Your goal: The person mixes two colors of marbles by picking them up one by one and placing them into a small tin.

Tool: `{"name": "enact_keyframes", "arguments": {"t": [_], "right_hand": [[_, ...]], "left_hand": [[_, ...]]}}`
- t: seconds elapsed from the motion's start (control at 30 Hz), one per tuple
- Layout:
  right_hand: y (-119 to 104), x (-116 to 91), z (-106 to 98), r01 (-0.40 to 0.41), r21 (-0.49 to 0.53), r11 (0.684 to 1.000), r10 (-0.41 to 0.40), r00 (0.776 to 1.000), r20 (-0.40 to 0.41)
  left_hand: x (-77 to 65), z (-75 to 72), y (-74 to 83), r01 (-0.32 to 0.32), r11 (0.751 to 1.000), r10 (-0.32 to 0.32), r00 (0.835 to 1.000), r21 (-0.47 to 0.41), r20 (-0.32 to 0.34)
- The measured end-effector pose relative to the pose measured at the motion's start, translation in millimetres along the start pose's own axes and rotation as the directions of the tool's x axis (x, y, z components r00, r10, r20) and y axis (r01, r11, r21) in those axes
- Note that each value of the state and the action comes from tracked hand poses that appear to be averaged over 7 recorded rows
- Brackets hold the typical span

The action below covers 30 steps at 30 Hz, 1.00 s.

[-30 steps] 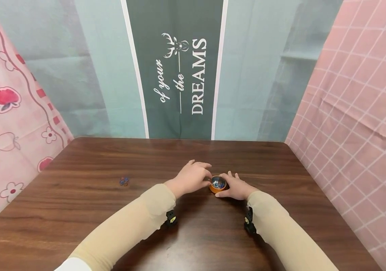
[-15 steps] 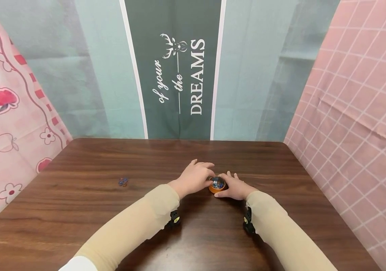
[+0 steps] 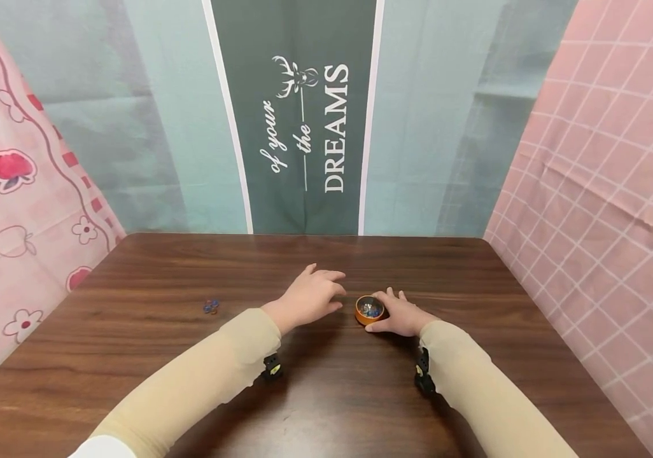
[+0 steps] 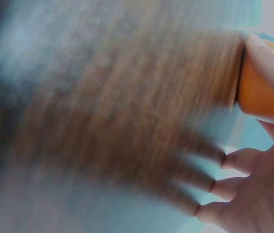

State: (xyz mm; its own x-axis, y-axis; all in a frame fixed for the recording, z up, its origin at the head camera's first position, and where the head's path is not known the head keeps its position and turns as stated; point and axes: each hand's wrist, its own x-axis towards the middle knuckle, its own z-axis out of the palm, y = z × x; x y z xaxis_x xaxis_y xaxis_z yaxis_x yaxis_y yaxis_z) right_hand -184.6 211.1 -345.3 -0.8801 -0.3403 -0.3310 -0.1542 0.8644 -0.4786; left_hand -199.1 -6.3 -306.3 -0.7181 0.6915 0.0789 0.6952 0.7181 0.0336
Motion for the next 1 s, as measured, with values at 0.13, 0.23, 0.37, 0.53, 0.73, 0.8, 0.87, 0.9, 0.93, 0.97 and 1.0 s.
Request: {"name": "enact_keyframes", "arguments": {"t": [0.13,0.23,0.37,0.53,0.73,0.8,0.87,0.9,0.93,0.97,1.0], "right_hand": [[0.2,0.1,-0.8,0.005,0.002,1.000,-0.005,1.000,-0.001],[1.7,-0.2,-0.4,0.006,0.010,1.000,-0.006,1.000,-0.003],[3.5,0.1,1.2,0.011,0.012,1.000,-0.011,1.000,-0.004],[3.8,1.0,2.5,0.024,0.016,1.000,-0.024,1.000,-0.007],[4.4,0.6,2.5,0.025,0.017,1.000,-0.025,1.000,-0.012],[4.3,0.8,2.0,0.020,0.010,1.000,-0.020,1.000,-0.014],[4.1,1.2,1.6,0.014,0.009,1.000,-0.013,1.000,-0.013],[4.1,1.3,1.5,0.014,0.011,1.000,-0.013,1.000,-0.013],[4.0,1.3,1.5,0.013,0.014,1.000,-0.013,1.000,-0.011],[4.2,1.2,1.6,0.012,0.015,1.000,-0.012,1.000,-0.008],[4.5,0.9,1.8,0.011,0.016,1.000,-0.011,1.000,-0.006]], "left_hand": [[-8.5,-4.7,-7.2,0.002,1.000,-0.002,1.000,-0.001,0.004],[-12.9,-7.0,-12.5,0.005,1.000,-0.005,1.000,0.008,-0.003],[-18.8,-10.7,-19.2,0.012,1.000,-0.012,1.000,-0.005,-0.006],[-27.8,-13.7,-30.2,0.015,1.000,-0.015,1.000,-0.018,-0.013],[-35.9,-13.5,-44.6,0.028,0.999,-0.029,0.999,-0.022,-0.024],[-38.3,-13.7,-48.1,0.028,0.999,-0.028,0.999,-0.028,-0.023],[-41.0,-14.2,-50.7,0.027,0.999,-0.028,0.999,-0.033,-0.022],[-42.6,-14.5,-51.8,0.027,0.999,-0.028,0.999,-0.030,-0.022],[-44.3,-15.2,-52.8,0.028,0.999,-0.028,0.999,-0.033,-0.024],[-45.8,-15.8,-53.7,0.028,0.999,-0.029,0.999,-0.033,-0.028],[-47.3,-16.4,-54.6,0.027,0.999,-0.028,0.999,-0.034,-0.031]]}}
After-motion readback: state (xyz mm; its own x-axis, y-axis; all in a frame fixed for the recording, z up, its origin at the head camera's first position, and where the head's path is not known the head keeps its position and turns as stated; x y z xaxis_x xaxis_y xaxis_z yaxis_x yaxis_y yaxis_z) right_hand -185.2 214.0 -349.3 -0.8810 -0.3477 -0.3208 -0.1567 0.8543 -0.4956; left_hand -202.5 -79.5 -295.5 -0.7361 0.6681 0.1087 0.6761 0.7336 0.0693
